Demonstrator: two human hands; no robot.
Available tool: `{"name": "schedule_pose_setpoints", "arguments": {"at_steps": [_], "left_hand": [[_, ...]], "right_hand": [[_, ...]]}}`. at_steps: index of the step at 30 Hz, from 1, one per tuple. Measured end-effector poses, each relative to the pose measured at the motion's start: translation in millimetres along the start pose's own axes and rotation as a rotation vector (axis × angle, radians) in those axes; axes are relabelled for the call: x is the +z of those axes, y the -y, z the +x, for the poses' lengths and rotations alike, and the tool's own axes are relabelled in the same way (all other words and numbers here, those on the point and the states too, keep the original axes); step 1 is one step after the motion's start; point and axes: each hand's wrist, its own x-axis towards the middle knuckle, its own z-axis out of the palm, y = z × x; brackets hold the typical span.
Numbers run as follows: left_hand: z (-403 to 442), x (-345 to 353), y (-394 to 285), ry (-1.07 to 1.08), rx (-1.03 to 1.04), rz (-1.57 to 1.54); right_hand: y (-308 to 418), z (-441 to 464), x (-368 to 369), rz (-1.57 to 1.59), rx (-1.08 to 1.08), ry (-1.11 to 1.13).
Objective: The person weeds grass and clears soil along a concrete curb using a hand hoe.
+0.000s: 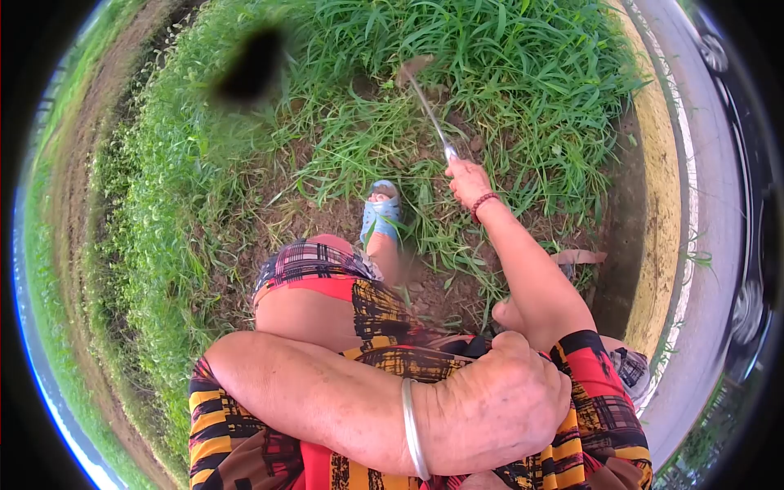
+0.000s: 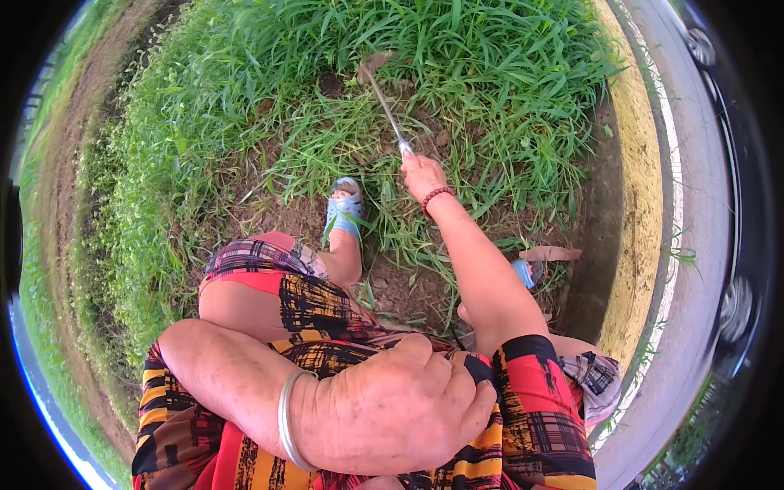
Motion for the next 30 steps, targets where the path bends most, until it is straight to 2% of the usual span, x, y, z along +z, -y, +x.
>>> {"name": "schedule_pose_setpoints", "arguments": {"at_steps": [2, 4, 5, 6, 7, 9, 11, 12, 13, 15, 16, 18, 19, 20, 22, 23, 25, 26, 27, 29, 30], "left_hand": [[-0.2, -2.4, 1.0, 0.018, -0.018, -0.018], [-3.2, -6.1, 2.8, 0.033, -0.032, -0.043], [-4.5, -6.5, 2.1, 0.019, -0.036, -0.030], [-6.2, -6.5, 2.4, 0.002, -0.042, -0.014], [-4.3, -0.8, -0.3, 0.002, -0.046, -0.013], [-6.4, 6.6, -1.8, -0.041, 0.006, -0.051], [-5.4, 11.4, -3.6, -0.057, 0.013, -0.041], [-4.3, 12.8, -5.1, -0.075, 0.008, -0.030], [-2.7, 12.9, -5.6, -0.071, 0.015, -0.031], [2.5, 8.4, -1.0, -0.012, 0.034, -0.053], [9.5, 4.5, 1.7, 0.048, -0.001, -0.057], [12.9, 7.3, 15.6, -0.052, 0.010, 0.077], [16.9, -5.4, 27.5, 0.037, 0.018, 0.058], [19.5, -7.8, 41.0, -0.129, -0.016, 0.016], [21.6, -21.6, 58.4, -0.292, -0.183, 0.151], [21.2, -25.9, 73.3, -0.388, -0.253, 0.113], [21.1, -32.0, 95.0, -0.488, -0.405, -0.001], [20.3, -36.1, 105.2, -0.493, -0.401, 0.022], [26.7, -51.5, 95.2, -0.453, -0.546, -0.196], [26.3, -50.4, 104.0, -0.442, -0.580, -0.188], [25.3, -44.6, 108.3, -0.439, -0.575, -0.192]], "right_hand": [[-59.4, 35.4, -13.9, -0.665, -0.319, -0.023], [-97.4, 4.5, -43.3, -0.585, -0.148, 0.198], [-98.1, -33.5, -51.9, -0.309, 0.137, 0.102], [-139.2, -37.4, -76.1, -0.484, -0.002, 0.029], [-148.1, -58.9, -100.8, -0.444, 0.102, -0.004], [-144.5, -96.1, -135.9, -0.095, 0.391, -0.089], [-128.9, -116.5, -159.9, -0.294, 0.341, -0.259], [-105.2, -123.1, -162.7, -0.275, 0.335, -0.228], [-103.2, -119.7, -162.8, -0.325, 0.130, -0.229], [-106.7, -98.3, -161.9, -0.444, -0.003, -0.178], [-87.8, -102.8, -150.3, -0.388, 0.001, -0.162], [-51.8, -109.2, -116.0, -0.338, -0.031, -0.120], [-46.7, -108.6, -108.6, -0.343, -0.064, -0.092], [-60.3, -95.6, -107.4, -0.337, -0.061, -0.094], [-102.4, -68.6, -102.0, -1.047, -0.626, 0.002], [-104.8, -76.0, -104.1, -0.819, -0.425, -0.008], [-42.6, -130.0, -105.9, -1.106, -0.029, 0.085], [-39.4, -131.7, -117.0, -1.279, 0.015, 0.097], [-38.2, -130.3, -133.5, -1.452, 0.059, 0.108], [-25.7, -140.6, -155.9, -1.518, -0.034, -0.028], [-14.2, -143.4, -165.6, -1.552, 0.046, -0.041]]}}
